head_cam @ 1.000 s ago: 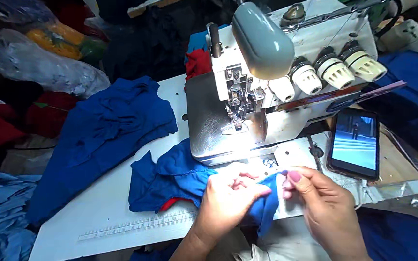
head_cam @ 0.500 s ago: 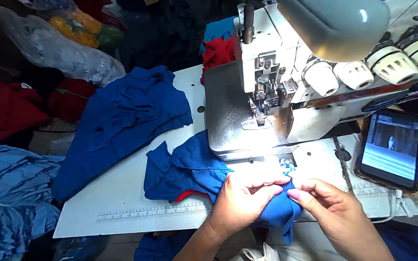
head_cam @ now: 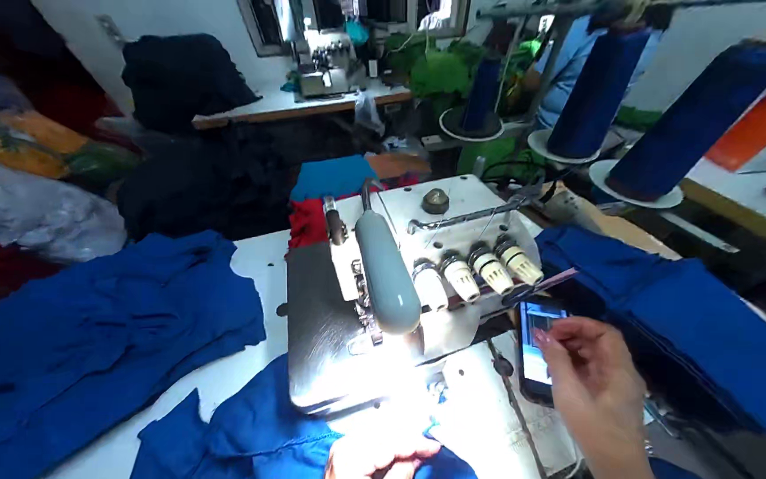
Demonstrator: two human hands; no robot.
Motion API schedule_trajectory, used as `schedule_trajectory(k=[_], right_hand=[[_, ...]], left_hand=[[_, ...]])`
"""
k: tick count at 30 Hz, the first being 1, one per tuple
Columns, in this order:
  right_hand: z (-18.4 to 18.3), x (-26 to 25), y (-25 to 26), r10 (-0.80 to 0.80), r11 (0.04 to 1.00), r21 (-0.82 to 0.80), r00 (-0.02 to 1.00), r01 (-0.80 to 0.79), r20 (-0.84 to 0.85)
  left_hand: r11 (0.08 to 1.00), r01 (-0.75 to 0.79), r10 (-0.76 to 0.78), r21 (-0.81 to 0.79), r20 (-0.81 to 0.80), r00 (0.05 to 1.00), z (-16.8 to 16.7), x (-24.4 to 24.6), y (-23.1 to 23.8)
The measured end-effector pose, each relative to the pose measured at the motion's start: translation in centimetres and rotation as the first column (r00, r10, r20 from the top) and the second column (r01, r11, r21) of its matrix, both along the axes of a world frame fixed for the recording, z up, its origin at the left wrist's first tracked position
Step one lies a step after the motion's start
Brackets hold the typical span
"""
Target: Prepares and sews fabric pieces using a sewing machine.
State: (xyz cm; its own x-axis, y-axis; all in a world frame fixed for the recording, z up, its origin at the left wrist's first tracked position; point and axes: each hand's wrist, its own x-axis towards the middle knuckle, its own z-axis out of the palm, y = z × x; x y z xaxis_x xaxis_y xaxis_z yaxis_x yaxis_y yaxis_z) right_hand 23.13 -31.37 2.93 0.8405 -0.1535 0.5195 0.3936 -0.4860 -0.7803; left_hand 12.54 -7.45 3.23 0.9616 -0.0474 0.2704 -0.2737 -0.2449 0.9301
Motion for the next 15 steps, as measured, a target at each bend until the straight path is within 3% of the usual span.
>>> schedule_trajectory(k=[4, 6, 10, 15], right_hand=[[1.8, 3.2, -2.6, -0.06, 0.982, -0.182, 0.998, 0.054, -0.029], [3.0, 5.0, -3.9, -0.036, 0.925, -0.378, 0.999, 0.037, 0.011], [5.3, 8.3, -5.4, 0.111, 0.673, -0.722, 0.987, -0.163, -0.119], [5.6, 13.4, -7.6, 0.522, 0.37, -0.806, 0.821, -0.463, -0.232]], left_hand=[[0.999, 0.027, -0.026, 0.032, -0.031, 0.999, -0.3, -0.2, 0.0], [0.999, 0.039, -0.039, 0.005, -0.034, 0.999, -0.8, -0.3, 0.2], [0.999, 0.008, -0.012, -0.034, -0.106, 0.994, -1.5, -0.7, 0.2], [0.993, 0.022, -0.03, -0.113, -0.068, 0.997, -3.4, 0.5, -0.2]])
